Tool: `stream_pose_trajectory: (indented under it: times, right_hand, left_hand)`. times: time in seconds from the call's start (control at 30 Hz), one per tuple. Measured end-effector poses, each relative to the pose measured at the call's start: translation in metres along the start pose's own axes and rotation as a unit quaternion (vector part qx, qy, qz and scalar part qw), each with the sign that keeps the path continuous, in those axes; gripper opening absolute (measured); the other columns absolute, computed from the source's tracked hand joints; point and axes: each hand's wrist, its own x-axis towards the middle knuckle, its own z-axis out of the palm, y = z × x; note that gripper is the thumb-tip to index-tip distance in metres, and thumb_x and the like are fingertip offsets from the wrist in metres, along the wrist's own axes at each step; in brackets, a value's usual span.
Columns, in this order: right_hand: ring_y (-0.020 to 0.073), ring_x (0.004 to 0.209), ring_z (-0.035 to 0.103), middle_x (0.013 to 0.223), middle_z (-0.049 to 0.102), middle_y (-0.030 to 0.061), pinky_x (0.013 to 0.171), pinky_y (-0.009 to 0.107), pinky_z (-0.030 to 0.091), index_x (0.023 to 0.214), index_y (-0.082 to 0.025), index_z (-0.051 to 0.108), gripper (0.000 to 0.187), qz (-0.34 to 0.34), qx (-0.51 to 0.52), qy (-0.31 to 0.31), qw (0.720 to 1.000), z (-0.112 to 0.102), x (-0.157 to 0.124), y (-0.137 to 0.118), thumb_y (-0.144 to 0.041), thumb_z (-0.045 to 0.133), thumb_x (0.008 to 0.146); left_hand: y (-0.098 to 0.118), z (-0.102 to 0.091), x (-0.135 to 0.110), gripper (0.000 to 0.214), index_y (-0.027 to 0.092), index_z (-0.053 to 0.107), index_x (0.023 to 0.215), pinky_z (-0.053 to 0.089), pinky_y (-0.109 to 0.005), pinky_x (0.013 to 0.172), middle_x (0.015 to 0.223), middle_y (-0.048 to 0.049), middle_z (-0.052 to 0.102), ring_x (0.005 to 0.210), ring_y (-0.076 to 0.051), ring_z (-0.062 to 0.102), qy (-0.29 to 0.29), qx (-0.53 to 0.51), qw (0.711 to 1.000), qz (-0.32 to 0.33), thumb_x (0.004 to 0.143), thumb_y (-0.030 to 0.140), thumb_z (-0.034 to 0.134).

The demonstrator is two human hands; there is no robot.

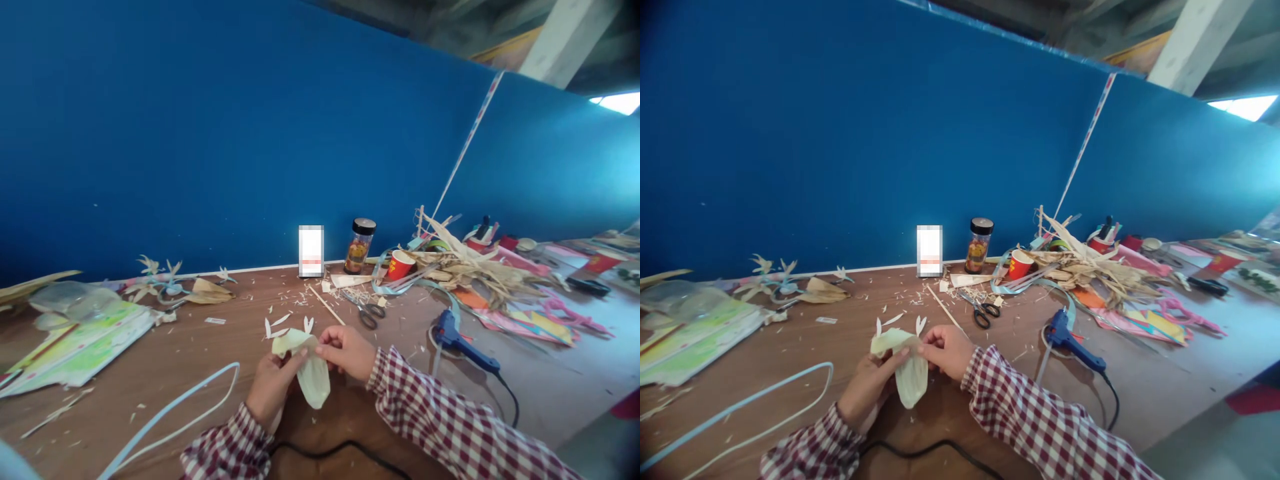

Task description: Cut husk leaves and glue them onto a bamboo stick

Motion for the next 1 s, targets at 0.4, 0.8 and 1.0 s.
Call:
stream_pose_trajectory:
  times: [0.4,0.8,1.0]
  right_hand:
    - [0.0075,0.049,0.047,0.059,0.056,-0.0024,0.048,0.019,0.038,0.077,-0.014,0.056,0.024,-0.041,-0.018,0.027,0.999,-0.004,0.002,-0.002,-0.038,0.060,0.072]
    - [0.0071,0.050,0.043,0.058,0.051,-0.0032,0.045,0.017,0.034,0.072,-0.014,0.055,0.019,-0.053,-0.045,0.026,0.997,-0.002,0.007,0.002,-0.033,0.059,0.072]
    - [0.0079,0.052,0.046,0.061,0.053,-0.0015,0.046,0.018,0.036,0.076,-0.014,0.056,0.021,-0.059,-0.057,0.008,0.997,-0.002,0.008,0.004,-0.035,0.056,0.074]
  left_hand:
    - [-0.002,-0.004,0.000,0.026,0.012,0.063,0.069,0.049,-0.022,0.043,0.052,0.0008,0.059,0.046,-0.011,0.055,0.009,0.019,0.999,-0.030,0.057,0.033,0.074]
    - [-0.002,-0.003,0.000,0.031,0.010,0.061,0.071,0.049,-0.019,0.041,0.052,0.0008,0.059,0.044,-0.008,0.054,0.011,0.043,0.998,-0.033,0.056,0.033,0.075]
    - [-0.005,-0.004,0.001,0.030,0.010,0.059,0.067,0.047,-0.017,0.039,0.051,0.0016,0.058,0.041,-0.007,0.053,0.002,0.051,0.998,-0.032,0.058,0.035,0.073]
